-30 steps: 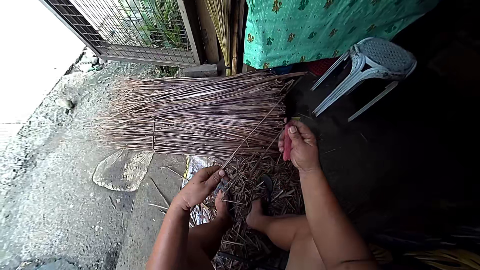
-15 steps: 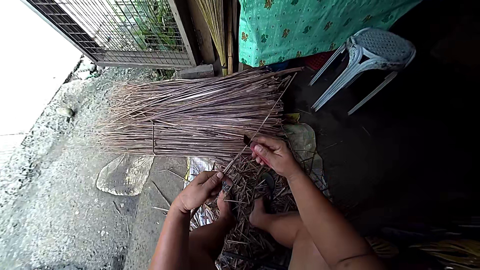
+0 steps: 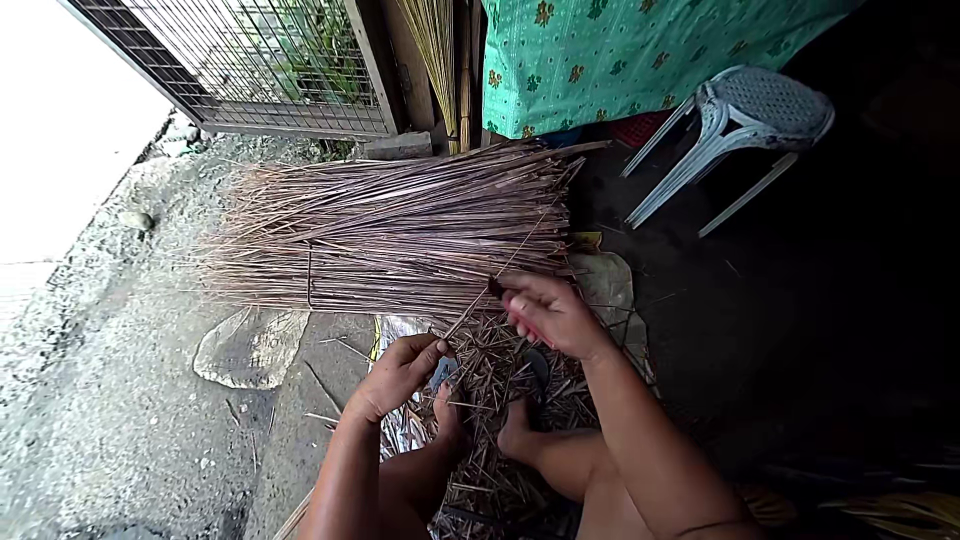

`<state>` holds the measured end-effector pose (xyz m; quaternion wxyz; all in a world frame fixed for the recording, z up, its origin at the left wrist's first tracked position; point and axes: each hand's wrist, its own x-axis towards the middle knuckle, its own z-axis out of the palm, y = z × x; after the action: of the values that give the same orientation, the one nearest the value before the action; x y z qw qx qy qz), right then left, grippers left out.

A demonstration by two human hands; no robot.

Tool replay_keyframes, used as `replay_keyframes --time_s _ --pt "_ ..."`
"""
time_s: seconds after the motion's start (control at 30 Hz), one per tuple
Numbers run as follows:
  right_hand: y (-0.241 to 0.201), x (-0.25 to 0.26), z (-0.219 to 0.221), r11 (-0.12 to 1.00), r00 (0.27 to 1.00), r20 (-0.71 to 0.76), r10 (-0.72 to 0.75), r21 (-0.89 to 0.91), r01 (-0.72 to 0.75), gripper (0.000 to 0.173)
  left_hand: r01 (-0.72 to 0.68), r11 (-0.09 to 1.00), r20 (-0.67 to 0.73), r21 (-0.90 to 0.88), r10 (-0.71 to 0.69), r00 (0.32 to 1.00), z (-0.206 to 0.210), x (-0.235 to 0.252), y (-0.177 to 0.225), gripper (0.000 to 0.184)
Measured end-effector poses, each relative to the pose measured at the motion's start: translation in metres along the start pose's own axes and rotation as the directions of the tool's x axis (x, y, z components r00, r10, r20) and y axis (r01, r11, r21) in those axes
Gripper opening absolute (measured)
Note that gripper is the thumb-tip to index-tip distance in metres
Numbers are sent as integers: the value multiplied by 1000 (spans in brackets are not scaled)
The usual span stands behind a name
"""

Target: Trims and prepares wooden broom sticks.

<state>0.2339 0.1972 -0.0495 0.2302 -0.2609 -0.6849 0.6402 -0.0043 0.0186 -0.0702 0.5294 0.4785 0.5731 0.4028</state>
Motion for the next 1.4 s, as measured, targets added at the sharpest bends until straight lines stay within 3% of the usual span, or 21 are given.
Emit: replay_keyframes --time_s 0.03,0.1,0.3,0.33,0.4,0.47,0.5,0.6,0.7,0.77,0.83,0.93,1.2,1.4 --pt "2 1 7 1000 998 60 20 -19 -19 36 0 1000 -1 14 0 1000 1 0 0 34" --pt "5 4 11 1000 1000 30 6 -21 -6 30 -2 999 7 35 1 1000 0 0 -1 34" --pt "7 9 -25 991 929 -365 -62 92 103 31 -4 998 26 57 3 1000 -1 -1 -3 35" --pt "6 7 -27 989 934 -354 -43 118 90 35 -3 998 24 65 1 1000 0 -1 -2 35" --pt "3 3 -18 986 982 -190 19 163 12 43 -6 996 34 87 4 999 2 2 -1 35" --pt "5 3 0 973 999 -21 46 227 -41 39 8 995 48 102 -13 999 6 4 0 36" --pt "6 4 5 968 999 -7 43 248 -40 33 25 995 56 95 -30 998 7 4 0 37" --pt "6 11 -3 952 974 -224 24 302 46 24 89 995 100 37 -93 991 -2 -3 -2 39" --pt "4 15 -19 936 923 -384 12 329 125 30 95 995 72 22 -96 993 -8 -6 -2 37" --pt "6 10 -7 960 953 -302 27 273 59 30 65 998 26 -1 -65 998 -5 -2 2 35" --pt "8 6 18 984 994 -90 55 173 -39 28 49 998 -23 -45 -50 998 1 1 6 35" --pt "12 5 49 996 984 173 53 59 -64 28 49 997 -63 -63 -53 997 4 0 10 35" --pt "19 2 38 982 984 94 -148 -108 158 30 35 999 -59 4 -35 998 12 1 20 34" --pt "31 6 28 964 965 75 -251 -77 256 29 -12 999 -38 44 14 999 10 1 19 35"
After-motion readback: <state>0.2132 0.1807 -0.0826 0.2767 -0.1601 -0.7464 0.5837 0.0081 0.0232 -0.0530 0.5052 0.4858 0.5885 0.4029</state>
